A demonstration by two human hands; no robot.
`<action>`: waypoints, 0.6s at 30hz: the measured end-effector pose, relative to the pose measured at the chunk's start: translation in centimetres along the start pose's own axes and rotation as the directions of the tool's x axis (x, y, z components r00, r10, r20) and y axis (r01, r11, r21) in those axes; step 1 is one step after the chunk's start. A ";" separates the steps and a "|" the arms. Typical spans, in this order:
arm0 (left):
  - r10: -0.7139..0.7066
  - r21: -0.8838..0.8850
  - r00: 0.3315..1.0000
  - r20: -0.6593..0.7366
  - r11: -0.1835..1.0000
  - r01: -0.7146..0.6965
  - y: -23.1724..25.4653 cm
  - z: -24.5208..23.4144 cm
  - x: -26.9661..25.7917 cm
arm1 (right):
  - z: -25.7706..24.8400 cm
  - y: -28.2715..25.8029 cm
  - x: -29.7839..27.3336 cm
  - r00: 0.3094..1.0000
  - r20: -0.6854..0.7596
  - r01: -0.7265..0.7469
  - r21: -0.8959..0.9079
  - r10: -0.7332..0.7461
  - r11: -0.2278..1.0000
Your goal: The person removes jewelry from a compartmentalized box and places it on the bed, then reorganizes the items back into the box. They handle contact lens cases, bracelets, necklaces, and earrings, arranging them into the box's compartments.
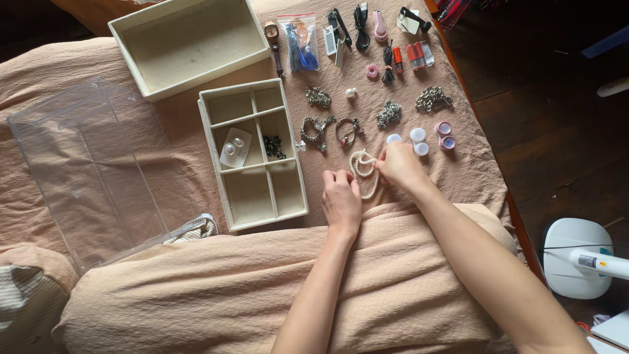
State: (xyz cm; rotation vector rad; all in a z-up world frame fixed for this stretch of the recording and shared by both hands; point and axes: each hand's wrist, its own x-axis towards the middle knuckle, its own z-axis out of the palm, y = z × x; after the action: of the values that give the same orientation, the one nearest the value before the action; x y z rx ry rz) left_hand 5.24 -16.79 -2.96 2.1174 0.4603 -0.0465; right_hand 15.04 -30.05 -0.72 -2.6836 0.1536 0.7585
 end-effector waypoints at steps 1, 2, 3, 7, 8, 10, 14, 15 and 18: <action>0.011 -0.002 1.000 0.004 1.000 -0.011 0.0 0.1 -0.2 | 0.0 0.0 0.0 1.000 -0.021 0.019 0.017 -0.019 1.000; 0.023 -0.004 1.000 0.009 1.000 -0.023 0.0 0.1 -0.4 | 0.0 0.0 0.0 0.998 -0.042 0.038 0.034 -0.037 0.999; 0.035 -0.006 0.999 0.010 0.999 -0.035 -0.1 0.1 -0.4 | -0.1 -0.2 0.0 0.996 -0.065 0.061 0.051 -0.058 0.997; 0.043 -0.023 0.999 0.026 0.999 -0.043 -0.3 -0.1 -0.6 | -0.2 -0.6 -0.1 0.996 -0.094 0.023 0.231 -0.001 0.973; 0.043 -0.034 0.999 0.023 0.999 -0.042 -0.3 -0.1 -0.6 | -0.4 -0.5 -0.1 0.993 -0.118 0.043 0.231 -0.016 0.972; 0.036 -0.044 0.999 0.032 0.998 -0.035 -0.4 -0.1 -0.5 | -0.7 -0.5 -0.2 0.990 -0.141 0.064 0.263 -0.027 0.963; 0.017 -0.060 0.997 0.072 0.998 -0.013 -0.1 -0.4 -0.7 | -1.1 -0.9 -0.7 0.986 -0.164 0.078 0.329 -0.024 0.941; 0.016 -0.070 0.997 0.077 0.997 -0.010 0.1 -0.7 -0.8 | -1.1 -1.2 -0.8 0.983 -0.179 0.088 0.328 -0.030 0.940; 0.076 -0.128 0.997 0.002 0.989 -0.075 0.8 -1.6 -1.1 | -1.0 -2.1 -1.9 0.977 -0.174 0.184 0.372 -0.126 0.910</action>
State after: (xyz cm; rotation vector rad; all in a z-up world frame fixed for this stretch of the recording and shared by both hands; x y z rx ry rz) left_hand 4.27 -16.24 -1.20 2.0062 0.3690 0.0190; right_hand 14.33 -28.37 1.68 -2.3364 0.1101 0.4282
